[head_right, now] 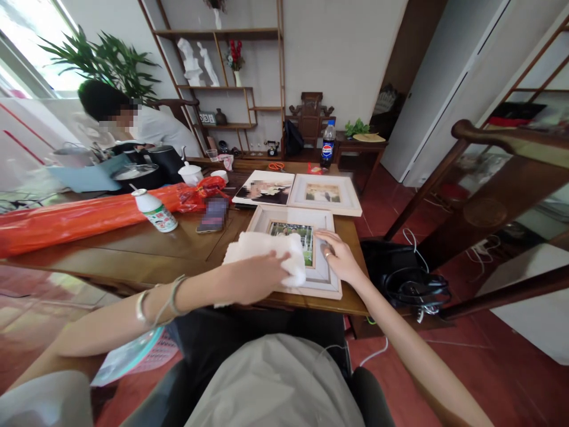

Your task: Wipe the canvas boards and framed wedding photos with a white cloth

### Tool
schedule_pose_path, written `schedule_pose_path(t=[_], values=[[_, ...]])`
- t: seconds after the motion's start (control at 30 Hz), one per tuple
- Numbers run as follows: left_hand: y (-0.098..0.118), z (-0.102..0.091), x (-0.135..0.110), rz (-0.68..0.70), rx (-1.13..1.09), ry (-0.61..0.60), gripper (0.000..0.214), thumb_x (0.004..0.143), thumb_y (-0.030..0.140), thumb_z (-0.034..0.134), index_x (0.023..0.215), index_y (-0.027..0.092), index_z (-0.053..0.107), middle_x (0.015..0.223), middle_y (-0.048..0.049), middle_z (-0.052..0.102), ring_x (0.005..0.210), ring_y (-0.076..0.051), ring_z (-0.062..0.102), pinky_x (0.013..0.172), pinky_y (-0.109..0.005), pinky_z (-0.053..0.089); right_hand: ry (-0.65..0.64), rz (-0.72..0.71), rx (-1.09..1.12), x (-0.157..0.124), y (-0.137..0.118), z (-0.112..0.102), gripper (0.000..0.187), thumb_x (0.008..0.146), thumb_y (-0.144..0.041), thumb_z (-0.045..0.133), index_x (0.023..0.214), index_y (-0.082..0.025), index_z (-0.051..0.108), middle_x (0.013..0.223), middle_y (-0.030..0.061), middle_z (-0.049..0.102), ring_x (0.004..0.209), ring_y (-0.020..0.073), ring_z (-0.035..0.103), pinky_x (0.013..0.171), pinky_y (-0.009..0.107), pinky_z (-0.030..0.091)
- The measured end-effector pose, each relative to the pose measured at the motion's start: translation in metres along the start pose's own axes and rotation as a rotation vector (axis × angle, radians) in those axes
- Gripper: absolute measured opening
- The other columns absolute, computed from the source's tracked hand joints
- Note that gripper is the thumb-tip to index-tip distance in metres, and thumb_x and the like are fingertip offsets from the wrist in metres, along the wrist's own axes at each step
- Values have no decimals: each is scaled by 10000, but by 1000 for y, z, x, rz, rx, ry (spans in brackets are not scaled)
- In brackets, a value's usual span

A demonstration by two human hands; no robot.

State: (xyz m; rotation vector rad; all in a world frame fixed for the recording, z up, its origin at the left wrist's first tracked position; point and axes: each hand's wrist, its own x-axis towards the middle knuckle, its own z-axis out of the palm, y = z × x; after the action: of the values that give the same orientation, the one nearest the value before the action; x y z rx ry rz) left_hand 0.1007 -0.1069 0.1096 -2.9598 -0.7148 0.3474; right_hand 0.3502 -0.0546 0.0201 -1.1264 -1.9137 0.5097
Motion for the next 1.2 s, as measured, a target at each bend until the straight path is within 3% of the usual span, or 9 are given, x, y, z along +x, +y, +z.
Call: schedule_pose_path(t=[0.1, 0.17, 0.27, 0.37, 0.53, 0.67, 0.87, 1.03, 1.2], values=[[27, -11, -22, 44, -55, 32, 281, 868, 127, 465, 1040, 204, 673, 1198, -143, 646, 1273, -306, 495, 993, -445, 458, 3, 1, -4, 0, -2, 0, 484, 764, -85, 462, 1159, -269, 673, 1283, 47, 626, 1278, 221, 513, 1141, 478, 323], [37, -10, -22, -57, -77, 41, 311, 870, 150, 471, 1132, 172, 638, 1413, -200, 473, 1302, -365, 456, 980, -492, 457, 1, 0, -13, 1, -4, 0, 485, 765, -84, 460, 1162, -265, 673, 1292, 54, 621, 1276, 225, 514, 1134, 484, 333], [35, 1, 0, -241, -46, 47, 345, 847, 141, 508, 1174, 106, 612, 1515, -266, 273, 1335, -452, 373, 1003, -561, 412, -1, -12, -16, 1, -3, -1, 498, 752, -75, 470, 1161, -273, 674, 1283, 48, 630, 1266, 229, 522, 1126, 492, 343], [12, 17, 34, -386, 6, 131, 322, 875, 128, 481, 1158, 117, 633, 1530, -240, 259, 1346, -462, 347, 1027, -592, 372, 13, -28, -9, 1, -1, 0, 508, 733, -67, 475, 1154, -268, 677, 1271, 50, 638, 1256, 230, 531, 1122, 490, 350], [-48, 32, 80, -447, 82, 314, 344, 937, 134, 395, 1201, 140, 617, 1529, -189, 299, 1381, -415, 312, 1068, -599, 318, 12, -24, -5, 1, 0, 0, 498, 730, -70, 468, 1141, -254, 681, 1261, 61, 640, 1252, 230, 532, 1120, 484, 354], [-64, 23, 94, -395, 110, 269, 362, 913, 99, 393, 1184, 153, 627, 1519, -167, 330, 1380, -424, 306, 1058, -604, 315, 13, -12, 6, 0, -1, 0, 482, 740, -80, 480, 1136, -267, 681, 1267, 52, 636, 1258, 229, 527, 1124, 481, 343], [-3, 6, 67, -324, 109, 70, 324, 846, 110, 465, 1112, 90, 649, 1378, -260, 474, 1188, -475, 503, 878, -586, 447, 19, -17, 12, 0, 1, 2, 469, 741, -82, 486, 1124, -260, 688, 1268, 62, 637, 1250, 247, 533, 1114, 488, 355], [58, -11, 36, -83, 137, 196, 281, 848, 230, 477, 1010, 115, 676, 1126, -260, 620, 1009, -381, 606, 845, -515, 466, 6, -7, 30, 1, 0, -1, 494, 742, -80, 468, 1143, -271, 682, 1275, 58, 635, 1259, 238, 529, 1128, 488, 339], [73, -14, 40, -96, 52, 187, 283, 851, 241, 477, 1016, 144, 685, 1137, -242, 629, 1051, -376, 591, 792, -488, 488, -13, -37, 54, 1, -1, -3, 532, 722, -66, 463, 1160, -283, 672, 1274, 37, 637, 1268, 217, 522, 1129, 464, 342]])
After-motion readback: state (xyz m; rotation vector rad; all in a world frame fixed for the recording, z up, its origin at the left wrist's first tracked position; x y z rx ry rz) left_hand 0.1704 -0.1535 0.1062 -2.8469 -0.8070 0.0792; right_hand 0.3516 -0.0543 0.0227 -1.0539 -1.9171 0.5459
